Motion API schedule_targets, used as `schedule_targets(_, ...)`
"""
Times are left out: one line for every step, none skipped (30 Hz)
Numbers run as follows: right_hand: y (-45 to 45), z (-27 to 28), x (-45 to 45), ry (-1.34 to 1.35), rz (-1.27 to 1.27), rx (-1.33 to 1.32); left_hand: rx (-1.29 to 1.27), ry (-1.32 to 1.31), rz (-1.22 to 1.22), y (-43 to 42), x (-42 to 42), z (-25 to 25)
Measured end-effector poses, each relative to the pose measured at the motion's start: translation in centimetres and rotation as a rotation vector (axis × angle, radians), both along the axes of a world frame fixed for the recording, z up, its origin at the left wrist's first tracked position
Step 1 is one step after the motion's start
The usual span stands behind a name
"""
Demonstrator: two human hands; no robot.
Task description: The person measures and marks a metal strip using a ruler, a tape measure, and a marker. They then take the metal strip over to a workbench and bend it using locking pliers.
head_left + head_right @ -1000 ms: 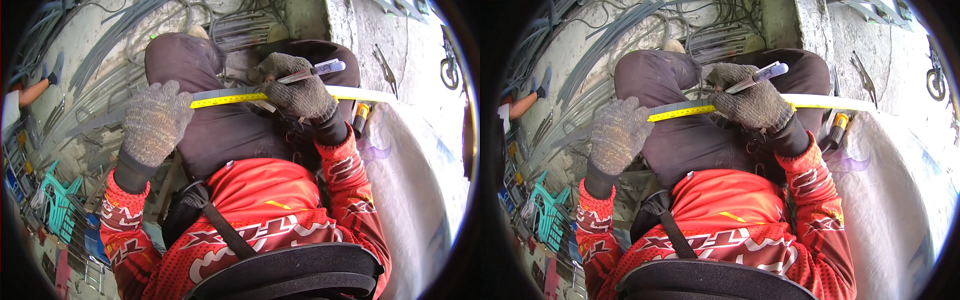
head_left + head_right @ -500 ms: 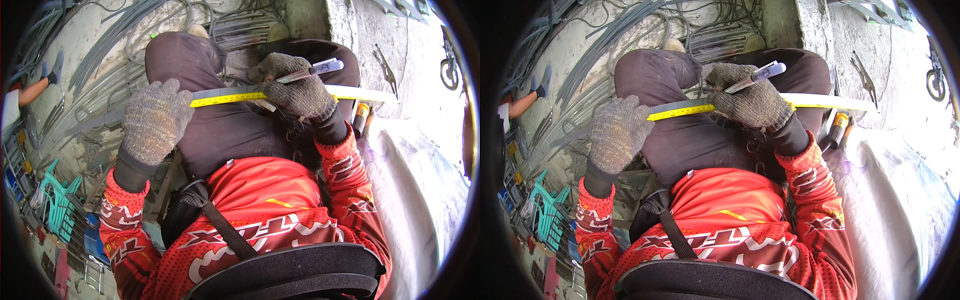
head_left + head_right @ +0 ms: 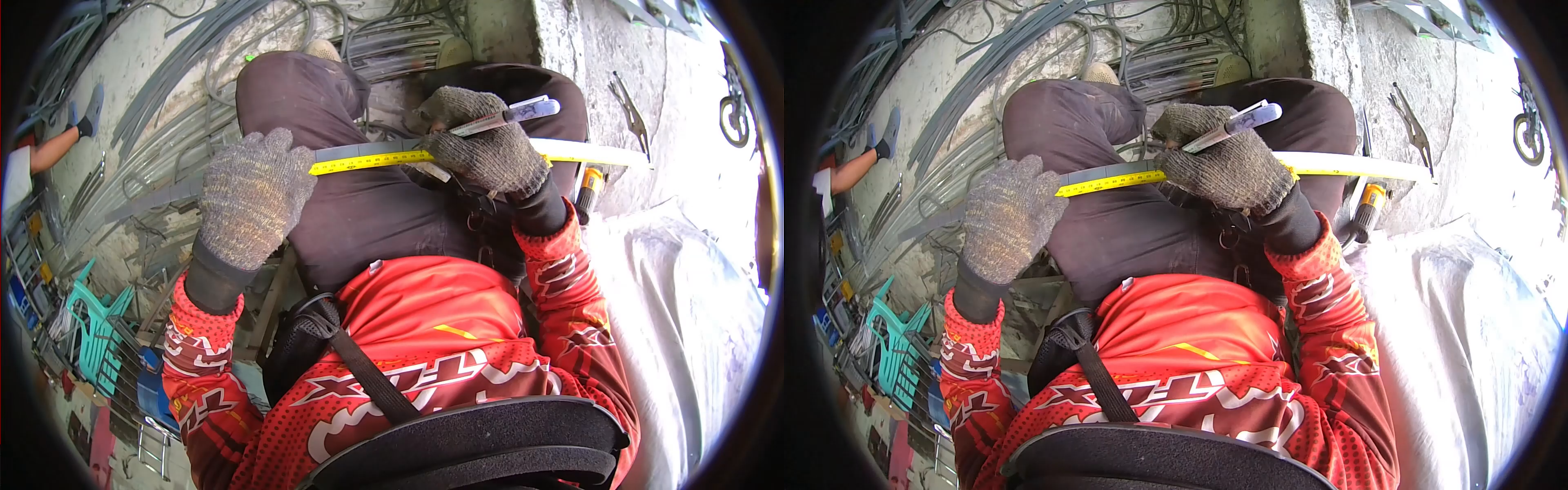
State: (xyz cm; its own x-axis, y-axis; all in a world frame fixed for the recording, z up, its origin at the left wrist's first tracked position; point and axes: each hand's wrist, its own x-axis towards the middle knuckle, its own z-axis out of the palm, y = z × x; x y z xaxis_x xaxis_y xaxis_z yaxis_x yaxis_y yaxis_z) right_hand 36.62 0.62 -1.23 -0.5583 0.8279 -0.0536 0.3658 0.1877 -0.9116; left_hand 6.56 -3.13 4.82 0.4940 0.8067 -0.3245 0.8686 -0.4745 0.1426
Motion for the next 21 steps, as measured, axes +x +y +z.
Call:
schedule_targets(-0.1, -0.2, 0.1, 0.000, 0.000, -0.001, -0.003, 0.005, 0.002, 0.0, 0.0, 0.0)
schedule_targets(-0.2, -0.7, 0.2, 0.004, 0.025, 0.042, -0.006, 0.010, 0.005, 0.0, 0.0, 0.0)
schedule_targets(-0.2, -1.0, 0.3, 0.009, 0.050, 0.084, -0.007, 0.010, 0.005, 0.0, 0.1, 0.1)
schedule_targets(-0.2, -1.1, 0.3, 0.009, 0.050, 0.083, -0.002, 0.007, 0.004, 0.0, 0.1, 0.0)
schedule_targets(-0.2, -1.2, 0.4, 0.000, 0.051, 0.091, 0.004, 0.004, 0.003, 0.1, 0.1, 0.1)
schedule_targets(-0.2, -1.2, 0.3, -0.009, 0.051, 0.100, 0.004, 0.004, 0.003, 0.1, 0.1, 0.1)
schedule_targets(-0.2, -0.8, 0.2, -0.009, 0.051, 0.100, 0.002, -0.005, 0.007, 0.1, 0.1, 0.1)
schedule_targets(-0.1, 0.1, -0.1, 0.010, 0.008, 0.016, 0.000, -0.013, 0.010, 0.1, 0.1, 0.1)
schedule_targets(0.0, 0.5, -0.2, 0.029, -0.036, -0.068, 0.000, -0.013, 0.010, 0.1, 0.0, 0.0)
schedule_targets(0.0, 0.3, -0.2, 0.029, -0.037, -0.068, 0.002, -0.019, 0.005, 0.1, -0.1, -0.2)
schedule_targets(-0.2, 0.1, 0.0, 0.012, -0.011, -0.023, 0.003, -0.026, -0.002, 0.0, -0.1, -0.2)
schedule_targets(-0.2, -0.3, 0.1, -0.003, 0.016, 0.022, 0.002, -0.026, -0.002, 0.0, -0.1, -0.1)
schedule_targets(-0.3, -0.6, 0.2, -0.003, 0.016, 0.022, 0.013, -0.028, -0.003, 0.0, -0.1, -0.1)
schedule_targets(-0.4, -0.9, 0.3, 0.008, 0.027, 0.056, 0.024, -0.029, -0.004, 0.0, 0.0, 0.0)
schedule_targets(-0.4, -1.2, 0.4, 0.020, 0.037, 0.090, 0.024, -0.029, -0.004, 0.0, -0.1, -0.1)
schedule_targets(-0.3, -1.4, 0.4, 0.020, 0.037, 0.090, 0.027, -0.036, -0.009, 0.0, -0.1, -0.1)
schedule_targets(-0.3, -1.6, 0.3, 0.091, -0.004, 0.105, 0.030, -0.043, -0.013, 0.0, -0.2, -0.2)
schedule_targets(-0.3, -1.5, 0.3, 0.128, -0.025, 0.114, 0.031, -0.042, -0.014, 0.0, -0.2, -0.1)
schedule_targets(-0.2, -1.3, 0.4, 0.164, -0.045, 0.123, 0.039, -0.055, -0.019, 0.0, -0.2, -0.1)
schedule_targets(-0.2, -0.5, 0.6, 0.135, -0.119, -0.031, 0.047, -0.068, -0.024, 0.0, -0.2, 0.0)
schedule_targets(-0.3, 0.2, 0.7, 0.105, -0.191, -0.185, 0.051, -0.066, -0.024, 0.1, -0.2, 0.1)
